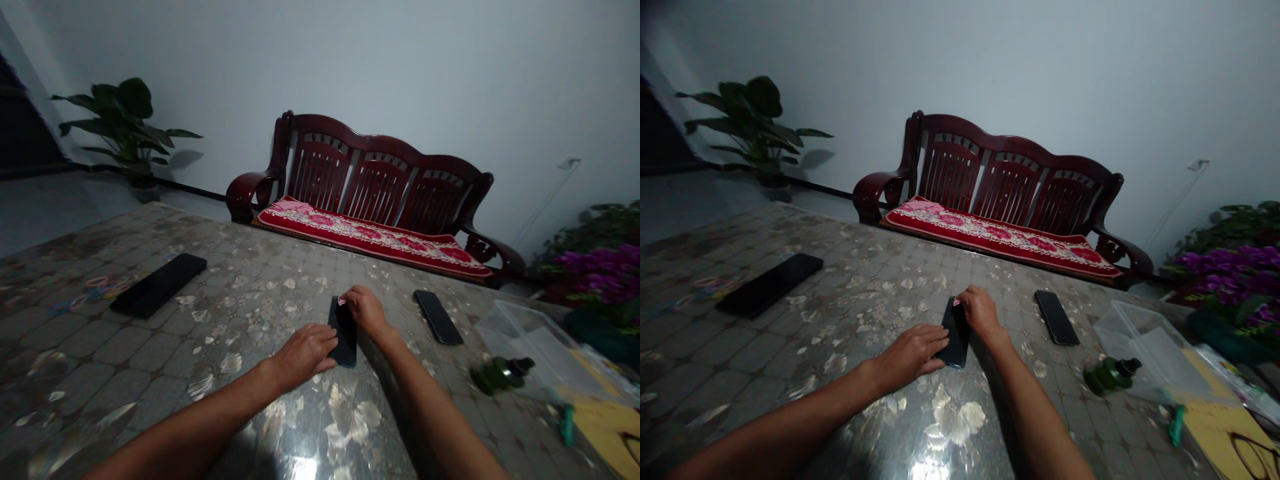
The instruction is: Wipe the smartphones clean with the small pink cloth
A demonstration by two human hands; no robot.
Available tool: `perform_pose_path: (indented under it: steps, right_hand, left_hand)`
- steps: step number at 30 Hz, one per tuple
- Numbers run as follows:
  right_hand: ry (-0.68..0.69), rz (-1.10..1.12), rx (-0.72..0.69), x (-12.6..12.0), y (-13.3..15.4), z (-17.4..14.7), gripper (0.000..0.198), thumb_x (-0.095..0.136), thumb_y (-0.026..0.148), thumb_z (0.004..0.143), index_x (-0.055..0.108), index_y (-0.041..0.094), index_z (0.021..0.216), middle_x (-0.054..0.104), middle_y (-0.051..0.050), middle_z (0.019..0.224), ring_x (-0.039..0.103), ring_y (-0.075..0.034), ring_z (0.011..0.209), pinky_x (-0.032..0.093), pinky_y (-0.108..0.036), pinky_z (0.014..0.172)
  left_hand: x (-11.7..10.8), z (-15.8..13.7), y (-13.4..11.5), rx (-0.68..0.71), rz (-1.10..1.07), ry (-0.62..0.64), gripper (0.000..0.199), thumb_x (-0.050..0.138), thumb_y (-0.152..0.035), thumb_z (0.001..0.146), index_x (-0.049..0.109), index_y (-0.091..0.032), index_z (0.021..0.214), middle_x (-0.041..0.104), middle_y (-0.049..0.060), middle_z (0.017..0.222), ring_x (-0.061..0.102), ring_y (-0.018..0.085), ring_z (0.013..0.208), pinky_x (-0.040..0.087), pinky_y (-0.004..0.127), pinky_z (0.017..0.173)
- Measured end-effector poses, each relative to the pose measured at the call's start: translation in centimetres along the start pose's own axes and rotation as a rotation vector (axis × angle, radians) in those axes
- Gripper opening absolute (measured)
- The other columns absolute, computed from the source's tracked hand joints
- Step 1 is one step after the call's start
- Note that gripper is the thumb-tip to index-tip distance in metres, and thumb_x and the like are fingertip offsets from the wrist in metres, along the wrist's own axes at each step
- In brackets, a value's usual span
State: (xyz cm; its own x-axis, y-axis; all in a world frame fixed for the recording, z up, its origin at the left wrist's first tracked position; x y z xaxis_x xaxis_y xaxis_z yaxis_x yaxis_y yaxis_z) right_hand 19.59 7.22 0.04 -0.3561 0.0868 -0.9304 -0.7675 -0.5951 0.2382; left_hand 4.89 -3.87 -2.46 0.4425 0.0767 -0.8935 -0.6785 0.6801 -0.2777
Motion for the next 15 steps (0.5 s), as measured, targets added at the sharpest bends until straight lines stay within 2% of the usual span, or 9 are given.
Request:
perform_pose_path:
  steps: [4, 9, 15]
  right_hand:
    - [0.035, 0.046, -0.056, 0.3, 0.3, -1.4, 0.025, 0.054, 0.016, 0.095, 0.078, 0.023, 0.100, 0.070, -0.007, 0.096, 0.060, -0.021, 0.092, 0.044, -0.029, 0.082]
    - [0.105, 0.176, -0.170, -0.4, 0.5, -2.8, 0.029, 0.053, 0.010, 0.093, 0.077, 0.024, 0.100, 0.071, -0.004, 0.096, 0.061, -0.019, 0.094, 0.045, -0.028, 0.083]
    - [-0.032, 0.130, -0.007, -0.4, -2.0, -2.0, 0.031, 0.054, 0.007, 0.090, 0.078, 0.022, 0.102, 0.070, -0.006, 0.096, 0.062, -0.019, 0.094, 0.046, -0.028, 0.083]
  left_hand:
    - [0.0, 0.0, 0.0, -0.001, 0.019, 0.003, 0.026, 0.082, -0.029, 0.081, 0.070, -0.018, 0.102, 0.073, 0.010, 0.116, 0.069, 0.027, 0.107, 0.053, 0.038, 0.095]
    - [-0.2, 0.0, -0.1, 0.000, 0.016, -0.014, 0.026, 0.081, -0.030, 0.082, 0.070, -0.017, 0.103, 0.073, 0.011, 0.117, 0.069, 0.028, 0.109, 0.053, 0.039, 0.097]
    - [0.1, -0.2, 0.3, 0.000, 0.033, -0.062, 0.034, 0.078, -0.027, 0.085, 0.069, -0.016, 0.115, 0.072, 0.013, 0.123, 0.067, 0.029, 0.116, 0.051, 0.042, 0.102]
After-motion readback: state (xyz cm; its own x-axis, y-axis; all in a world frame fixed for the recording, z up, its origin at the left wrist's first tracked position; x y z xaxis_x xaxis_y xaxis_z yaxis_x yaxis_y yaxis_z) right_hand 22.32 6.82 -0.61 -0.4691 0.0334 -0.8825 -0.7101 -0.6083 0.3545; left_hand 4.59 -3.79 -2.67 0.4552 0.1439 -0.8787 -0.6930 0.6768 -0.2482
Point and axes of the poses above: each hand's wrist, its own z-axis towards the middle knuckle, its own x-axis out of the palm, y = z × x, the point moved 4 cm from there along z, towards the middle knuckle
